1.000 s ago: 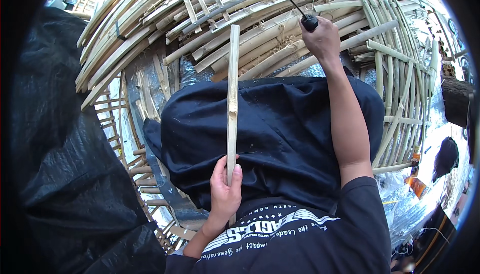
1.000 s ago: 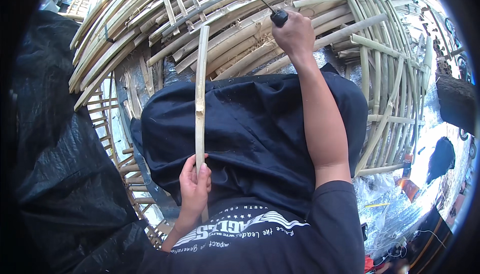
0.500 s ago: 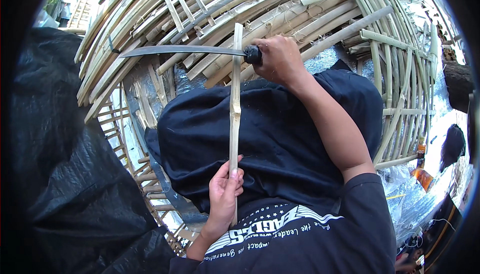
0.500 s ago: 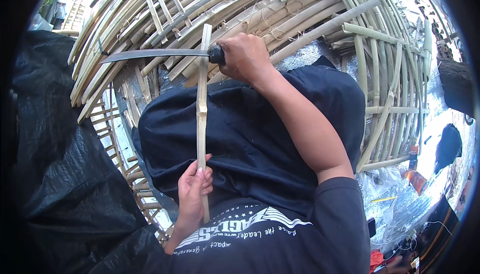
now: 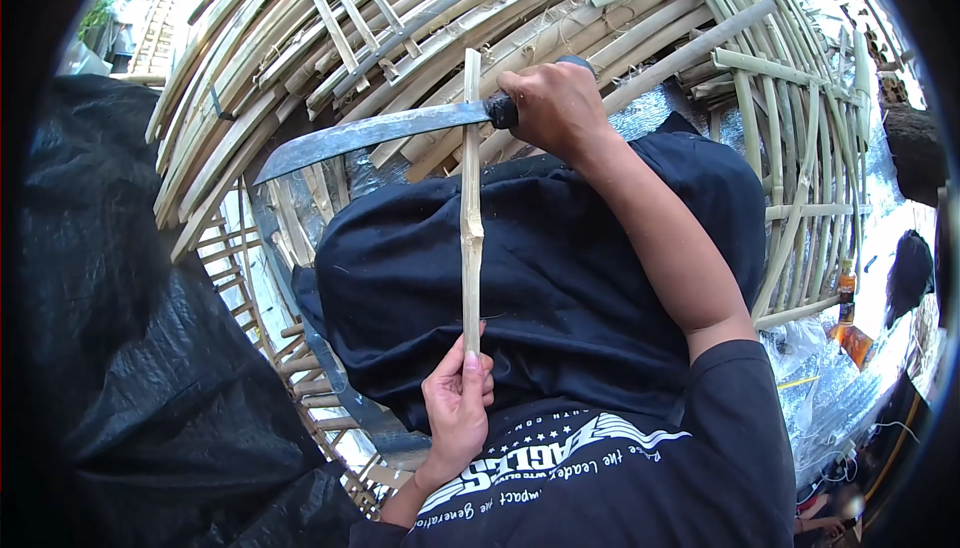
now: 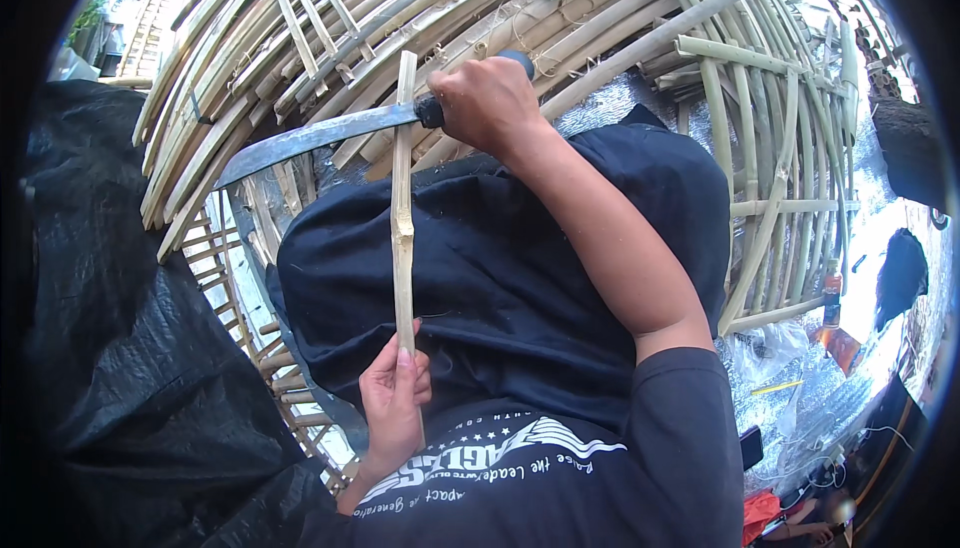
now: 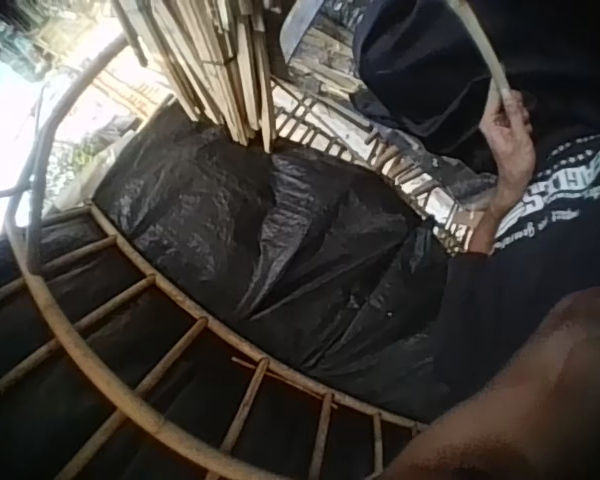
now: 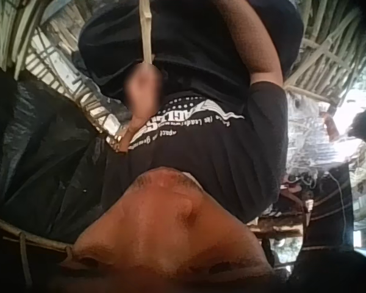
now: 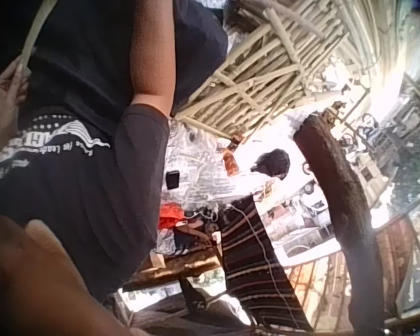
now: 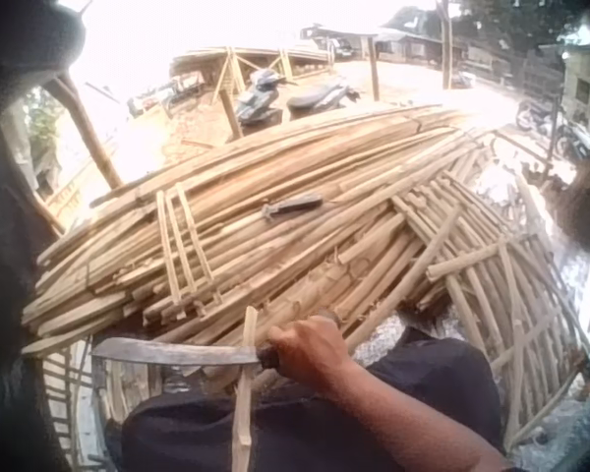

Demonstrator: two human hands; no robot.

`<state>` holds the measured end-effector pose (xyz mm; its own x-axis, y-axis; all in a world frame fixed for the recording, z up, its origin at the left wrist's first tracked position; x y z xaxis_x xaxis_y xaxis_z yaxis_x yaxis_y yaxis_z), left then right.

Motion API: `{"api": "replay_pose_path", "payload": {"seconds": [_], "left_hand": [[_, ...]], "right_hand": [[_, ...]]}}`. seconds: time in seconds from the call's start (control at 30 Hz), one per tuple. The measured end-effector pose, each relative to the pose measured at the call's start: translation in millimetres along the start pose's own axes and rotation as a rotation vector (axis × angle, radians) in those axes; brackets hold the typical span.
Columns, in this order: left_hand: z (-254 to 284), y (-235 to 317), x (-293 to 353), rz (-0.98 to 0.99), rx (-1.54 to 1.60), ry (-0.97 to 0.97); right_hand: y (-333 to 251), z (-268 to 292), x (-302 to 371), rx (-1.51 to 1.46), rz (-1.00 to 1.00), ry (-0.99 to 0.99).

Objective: The person shaves a thin piece of bamboo using a machete, removing small strips of wood while sitting on a pile of bamboo poles.

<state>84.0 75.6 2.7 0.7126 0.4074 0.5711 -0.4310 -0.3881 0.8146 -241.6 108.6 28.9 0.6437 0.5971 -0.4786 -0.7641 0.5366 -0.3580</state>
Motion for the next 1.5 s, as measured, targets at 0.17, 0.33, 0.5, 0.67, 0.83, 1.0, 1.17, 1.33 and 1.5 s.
{"api": "replay_pose_path", "payload": {"seconds": [0.17,0.33,0.5,0.67,0.83,1.0,1.17,1.33,1.5], "left_hand": [[3,-3,8,0.016,0.031,-0.017],[24,9,28,-0.149,-0.010,0.025],[49,-7,2,-0.041,0.181,0.068],[43,-6,-13,0.032,0.291,0.020],[37,-7,-16,0.045,0.283,0.024],[31,-8,-13,0.027,0.225,0.061],[30,-10,-6,-0.025,0.072,0.151],[22,-8,7,-0.040,-0.068,0.146],[16,-18,13,-0.088,-0.164,0.061]], "right_hand": [[41,2,-10,0.083,-0.159,0.002],[151,23,-3,0.281,-0.625,-0.023],[161,26,4,0.105,-0.567,0.110],[57,-5,5,-0.227,-0.423,-0.003],[-41,-32,19,-0.172,-0.049,-0.246],[-81,-37,38,-0.224,0.053,-0.339],[-87,-40,43,-0.153,0.106,-0.363],[-41,-29,19,-0.048,-0.016,-0.232],[43,-19,-12,0.133,-0.222,-0.210]]}}
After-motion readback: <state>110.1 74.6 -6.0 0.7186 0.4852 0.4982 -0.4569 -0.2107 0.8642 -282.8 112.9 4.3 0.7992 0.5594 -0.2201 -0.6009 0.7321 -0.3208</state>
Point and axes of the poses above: each hand's wrist, its own x-axis away from the middle knuckle, its own z-axis out of the back of the hand, y = z × x, the point moved 10 cm from there along -x, towards the middle knuckle, and after that the axes turned 2 degrees about -z, right-handed, at the moved point
